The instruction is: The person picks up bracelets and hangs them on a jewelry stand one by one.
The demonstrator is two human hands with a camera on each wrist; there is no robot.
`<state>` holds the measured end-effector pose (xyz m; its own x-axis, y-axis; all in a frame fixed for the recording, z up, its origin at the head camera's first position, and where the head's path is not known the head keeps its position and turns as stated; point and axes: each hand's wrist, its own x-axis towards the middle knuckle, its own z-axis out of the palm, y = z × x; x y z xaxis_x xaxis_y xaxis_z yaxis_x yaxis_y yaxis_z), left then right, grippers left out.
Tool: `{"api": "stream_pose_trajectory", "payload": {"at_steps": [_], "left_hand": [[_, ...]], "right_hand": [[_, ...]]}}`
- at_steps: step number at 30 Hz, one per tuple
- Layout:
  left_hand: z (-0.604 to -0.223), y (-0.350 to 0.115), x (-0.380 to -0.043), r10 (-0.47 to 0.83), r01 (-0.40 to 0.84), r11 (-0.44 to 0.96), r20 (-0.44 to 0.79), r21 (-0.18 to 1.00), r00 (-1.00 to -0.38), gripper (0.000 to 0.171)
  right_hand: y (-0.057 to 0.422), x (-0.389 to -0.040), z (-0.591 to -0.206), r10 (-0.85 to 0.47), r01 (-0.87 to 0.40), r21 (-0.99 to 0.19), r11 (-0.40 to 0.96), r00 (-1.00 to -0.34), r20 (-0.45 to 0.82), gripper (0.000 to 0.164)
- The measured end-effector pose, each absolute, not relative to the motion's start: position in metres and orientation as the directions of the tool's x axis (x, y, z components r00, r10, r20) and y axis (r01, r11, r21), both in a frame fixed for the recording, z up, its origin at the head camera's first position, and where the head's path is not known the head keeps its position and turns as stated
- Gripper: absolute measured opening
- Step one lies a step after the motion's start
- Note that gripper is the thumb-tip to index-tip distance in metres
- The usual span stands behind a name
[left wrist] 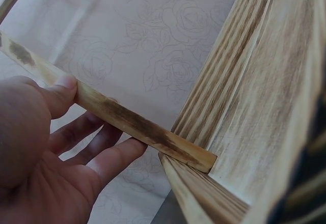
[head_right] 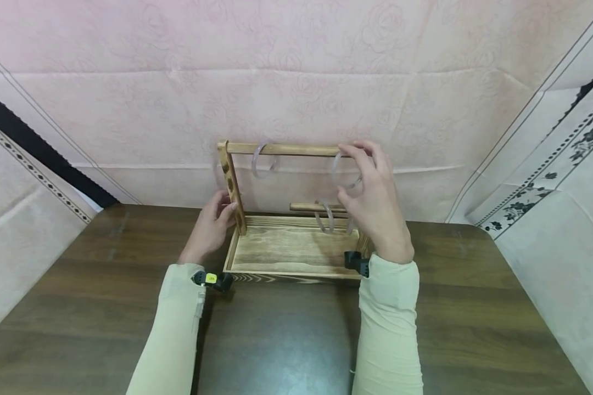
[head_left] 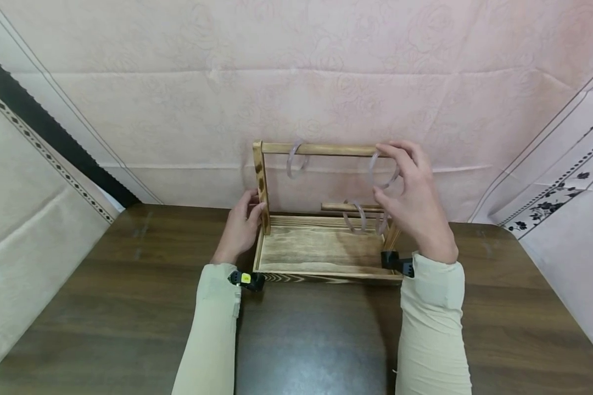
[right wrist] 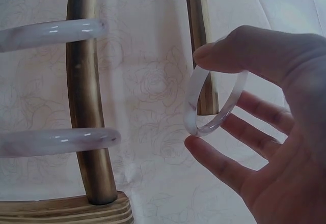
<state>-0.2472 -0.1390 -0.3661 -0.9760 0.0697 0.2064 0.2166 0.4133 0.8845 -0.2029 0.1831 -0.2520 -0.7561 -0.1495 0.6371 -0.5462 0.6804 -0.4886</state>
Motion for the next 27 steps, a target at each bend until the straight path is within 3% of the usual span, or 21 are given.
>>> {"api": "stream_pose_trajectory", "payload": {"at_steps": [27], "left_hand": [[-0.365,-0.140,-0.247,0.079,0.233,0.408,0.220,0.883,-0.972,0.038]], "right_hand": [[0.187,-0.220,-0.264,-0.079,-0.553,-0.491,0.674,-0.714,0.696,0.073]]}}
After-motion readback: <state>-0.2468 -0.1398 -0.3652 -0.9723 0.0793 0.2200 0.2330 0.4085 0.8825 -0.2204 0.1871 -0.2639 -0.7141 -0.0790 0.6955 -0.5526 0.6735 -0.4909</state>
